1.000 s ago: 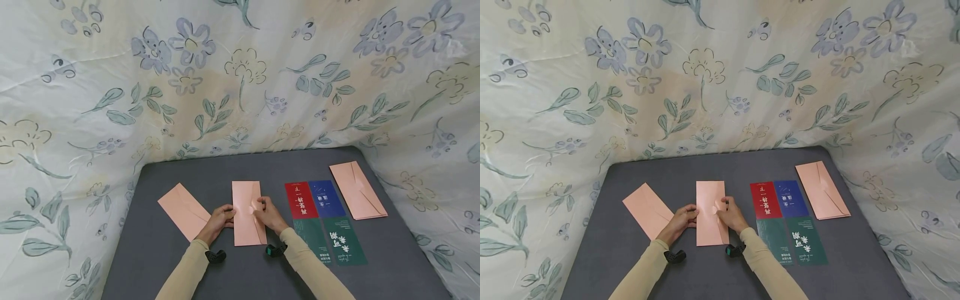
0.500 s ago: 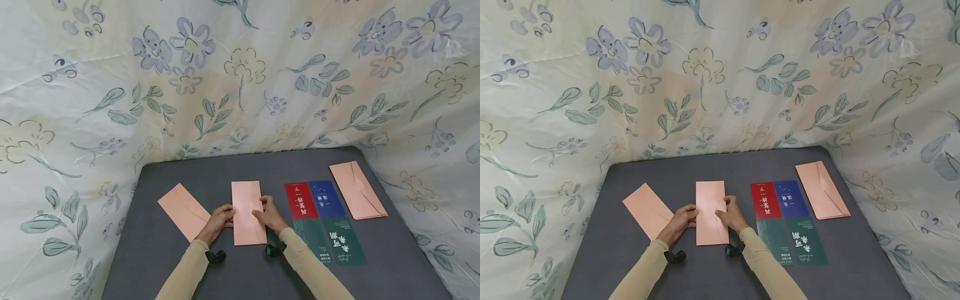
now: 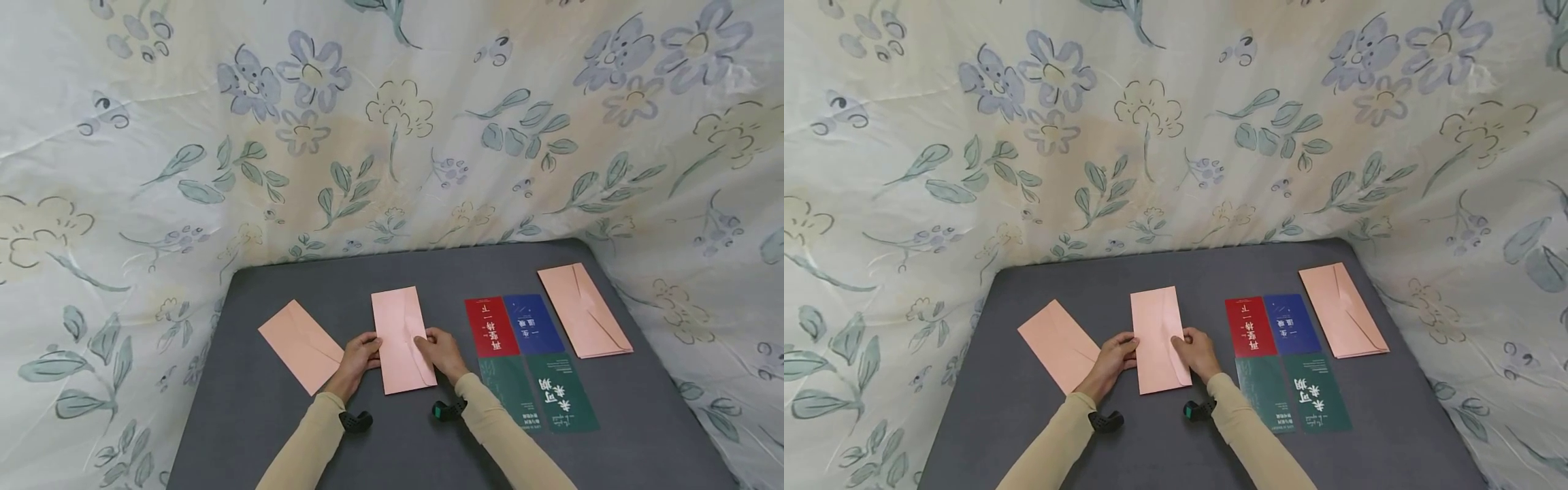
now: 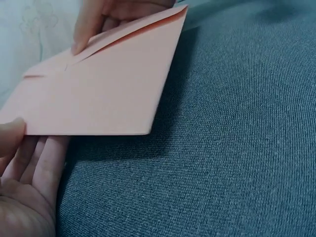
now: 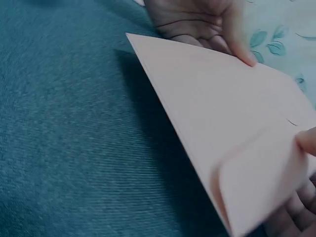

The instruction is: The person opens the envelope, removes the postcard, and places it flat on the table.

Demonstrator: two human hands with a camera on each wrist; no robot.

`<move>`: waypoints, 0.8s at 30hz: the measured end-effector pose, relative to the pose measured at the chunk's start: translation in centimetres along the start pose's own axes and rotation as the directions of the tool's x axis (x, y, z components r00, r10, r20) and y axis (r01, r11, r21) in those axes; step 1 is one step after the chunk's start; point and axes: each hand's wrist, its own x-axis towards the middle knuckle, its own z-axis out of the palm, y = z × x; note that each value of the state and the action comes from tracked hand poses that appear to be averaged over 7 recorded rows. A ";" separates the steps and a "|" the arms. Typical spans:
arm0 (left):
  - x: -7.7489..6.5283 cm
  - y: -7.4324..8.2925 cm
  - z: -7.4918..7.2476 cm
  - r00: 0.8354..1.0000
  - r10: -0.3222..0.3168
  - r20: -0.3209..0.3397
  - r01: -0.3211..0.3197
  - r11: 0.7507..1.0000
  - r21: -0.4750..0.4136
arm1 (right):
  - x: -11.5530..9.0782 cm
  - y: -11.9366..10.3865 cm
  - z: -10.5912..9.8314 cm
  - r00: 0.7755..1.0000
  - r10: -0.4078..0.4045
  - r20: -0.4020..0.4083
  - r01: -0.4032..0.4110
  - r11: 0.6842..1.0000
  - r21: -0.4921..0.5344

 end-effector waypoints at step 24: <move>-0.2 0.2 1.3 0.996 0.076 -0.043 -0.075 0.997 0.021 | -0.1 -0.2 -1.5 0.998 0.025 -0.050 -0.017 0.989 0.145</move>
